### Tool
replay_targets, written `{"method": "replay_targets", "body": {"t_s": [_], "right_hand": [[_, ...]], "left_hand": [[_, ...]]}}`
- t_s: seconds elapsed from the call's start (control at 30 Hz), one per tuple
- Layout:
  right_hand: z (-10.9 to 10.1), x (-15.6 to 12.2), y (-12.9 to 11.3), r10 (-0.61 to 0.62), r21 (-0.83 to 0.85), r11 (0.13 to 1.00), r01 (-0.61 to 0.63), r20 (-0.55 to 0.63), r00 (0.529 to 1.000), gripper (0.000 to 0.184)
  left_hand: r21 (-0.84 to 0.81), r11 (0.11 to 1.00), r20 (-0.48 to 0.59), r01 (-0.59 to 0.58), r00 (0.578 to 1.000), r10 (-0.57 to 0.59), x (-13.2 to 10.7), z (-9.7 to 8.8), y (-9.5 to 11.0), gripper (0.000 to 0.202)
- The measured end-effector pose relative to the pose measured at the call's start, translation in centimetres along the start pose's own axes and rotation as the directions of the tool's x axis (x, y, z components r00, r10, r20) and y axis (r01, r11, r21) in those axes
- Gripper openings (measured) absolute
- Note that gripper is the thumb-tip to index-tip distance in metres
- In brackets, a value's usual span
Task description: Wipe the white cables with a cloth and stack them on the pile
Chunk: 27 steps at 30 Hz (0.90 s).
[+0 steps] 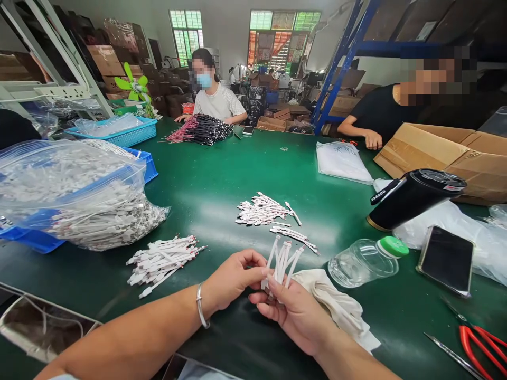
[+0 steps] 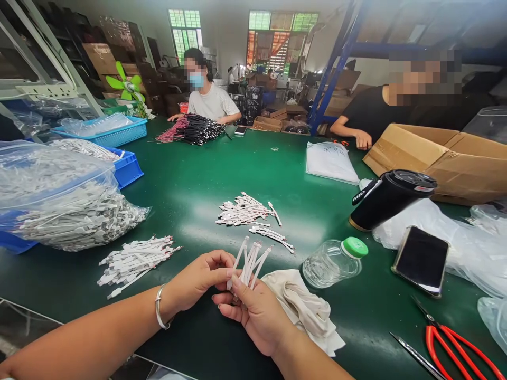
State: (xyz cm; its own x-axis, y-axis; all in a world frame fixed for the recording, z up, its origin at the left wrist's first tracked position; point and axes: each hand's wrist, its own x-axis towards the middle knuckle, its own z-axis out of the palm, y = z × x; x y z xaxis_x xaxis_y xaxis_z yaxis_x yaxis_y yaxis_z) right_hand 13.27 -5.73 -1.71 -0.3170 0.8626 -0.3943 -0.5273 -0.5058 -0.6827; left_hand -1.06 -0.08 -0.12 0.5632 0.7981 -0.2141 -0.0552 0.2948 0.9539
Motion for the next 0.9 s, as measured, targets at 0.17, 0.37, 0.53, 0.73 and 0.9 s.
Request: {"method": "replay_targets", "body": {"t_s": [0.17,0.37,0.53,0.73,0.9], "right_hand": [[-0.36,0.06,-0.14,-0.015,-0.031,0.999,0.015,0.000,1.000,0.028],[-0.52,-0.23,0.37,0.102,-0.194,0.977,-0.091,0.048,0.994,0.035],[-0.31,-0.19,0.53,0.142,-0.226,0.966,-0.125,0.060,0.988,0.041],[-0.35,-0.18,0.40,0.136,-0.243,0.962,-0.126,0.028,0.990,0.038],[-0.41,-0.22,0.37,0.135,-0.249,0.961,-0.123,0.032,0.990,0.036]], "left_hand": [[-0.130,0.989,0.089,0.075,0.994,-0.064,0.20,-0.08,-0.09,0.029],[-0.154,0.985,0.192,0.084,0.980,-0.054,0.34,-0.28,-0.38,0.033],[-0.091,0.995,0.189,0.037,0.982,-0.019,0.11,-0.30,-0.73,0.034],[-0.123,0.991,0.097,0.051,0.994,-0.039,0.31,-0.13,-0.81,0.034],[-0.121,0.991,0.011,0.065,0.998,-0.064,0.30,0.10,-0.47,0.034]]}}
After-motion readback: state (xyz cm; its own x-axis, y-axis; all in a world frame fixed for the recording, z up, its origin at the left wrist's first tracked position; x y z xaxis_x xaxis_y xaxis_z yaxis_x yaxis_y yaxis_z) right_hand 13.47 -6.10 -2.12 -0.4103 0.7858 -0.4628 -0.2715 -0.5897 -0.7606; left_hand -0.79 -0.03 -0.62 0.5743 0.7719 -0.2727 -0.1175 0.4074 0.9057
